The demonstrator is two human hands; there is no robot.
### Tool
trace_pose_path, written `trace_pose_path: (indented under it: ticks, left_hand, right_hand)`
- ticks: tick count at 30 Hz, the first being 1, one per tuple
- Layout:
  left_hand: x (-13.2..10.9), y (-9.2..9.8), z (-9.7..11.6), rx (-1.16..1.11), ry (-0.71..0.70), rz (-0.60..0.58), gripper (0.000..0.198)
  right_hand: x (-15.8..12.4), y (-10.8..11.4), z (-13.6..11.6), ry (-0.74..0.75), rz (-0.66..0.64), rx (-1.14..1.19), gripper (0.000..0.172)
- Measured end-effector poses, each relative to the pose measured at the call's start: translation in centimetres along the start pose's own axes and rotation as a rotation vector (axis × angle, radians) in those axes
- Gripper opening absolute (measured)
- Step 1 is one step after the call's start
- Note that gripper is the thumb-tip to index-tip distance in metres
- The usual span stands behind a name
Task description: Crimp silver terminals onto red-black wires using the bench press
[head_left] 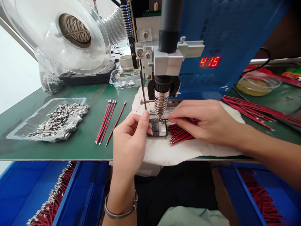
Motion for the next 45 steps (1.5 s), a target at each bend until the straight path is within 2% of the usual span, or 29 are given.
trace_pose_path:
  ticks: [18, 23, 26, 28, 32, 34, 36, 41, 45]
  left_hand:
    - [-0.1, 0.1, -0.2, 0.027, 0.019, -0.012, 0.037]
    - [-0.4, -0.5, 1.0, 0.068, -0.019, 0.101, 0.038]
    - [-1.5, -0.8, 2.1, 0.150, -0.093, 0.177, 0.033]
    - [-2.7, -1.2, 2.5, 0.193, -0.138, 0.128, 0.029]
    - [-5.2, -2.6, 2.5, 0.196, -0.157, -0.134, 0.012]
    - [-6.0, -3.4, 2.4, 0.161, -0.135, -0.201, 0.013]
    - [-6.3, -4.1, 2.4, 0.102, -0.101, -0.214, 0.013]
    - [-5.9, -4.2, 2.3, 0.068, -0.067, -0.114, 0.011]
    - [-5.8, -4.3, 2.0, 0.038, -0.045, -0.117, 0.032]
  right_hand:
    - [0.0, -0.2, 0.0, -0.030, 0.011, 0.038, 0.019]
    - [-0.1, 0.1, -0.4, -0.048, 0.065, 0.024, 0.011]
    - [-0.2, 0.4, -0.9, -0.013, 0.126, 0.020, 0.007]
    - [-0.2, 0.6, -1.2, 0.037, 0.153, 0.051, 0.007]
    - [-0.2, 0.6, -1.6, 0.110, 0.145, 0.181, 0.009]
    - [-0.2, 0.5, -1.6, 0.134, 0.117, 0.252, 0.009]
    - [-0.2, 0.6, -1.6, 0.149, 0.101, 0.317, 0.008]
    - [-0.4, 0.7, -1.8, 0.162, 0.133, 0.444, 0.005]
    - [-0.5, 0.4, -1.9, 0.161, 0.115, 0.464, 0.005]
Point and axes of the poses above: each hand's wrist, its own x-axis towards the middle knuckle, its own y-axis out of the back of the hand, z = x × y, the point moved 1 cm from there along x, towards the middle knuckle, and after that the axes turned 10 degrees about -y, right-handed, at the moved point
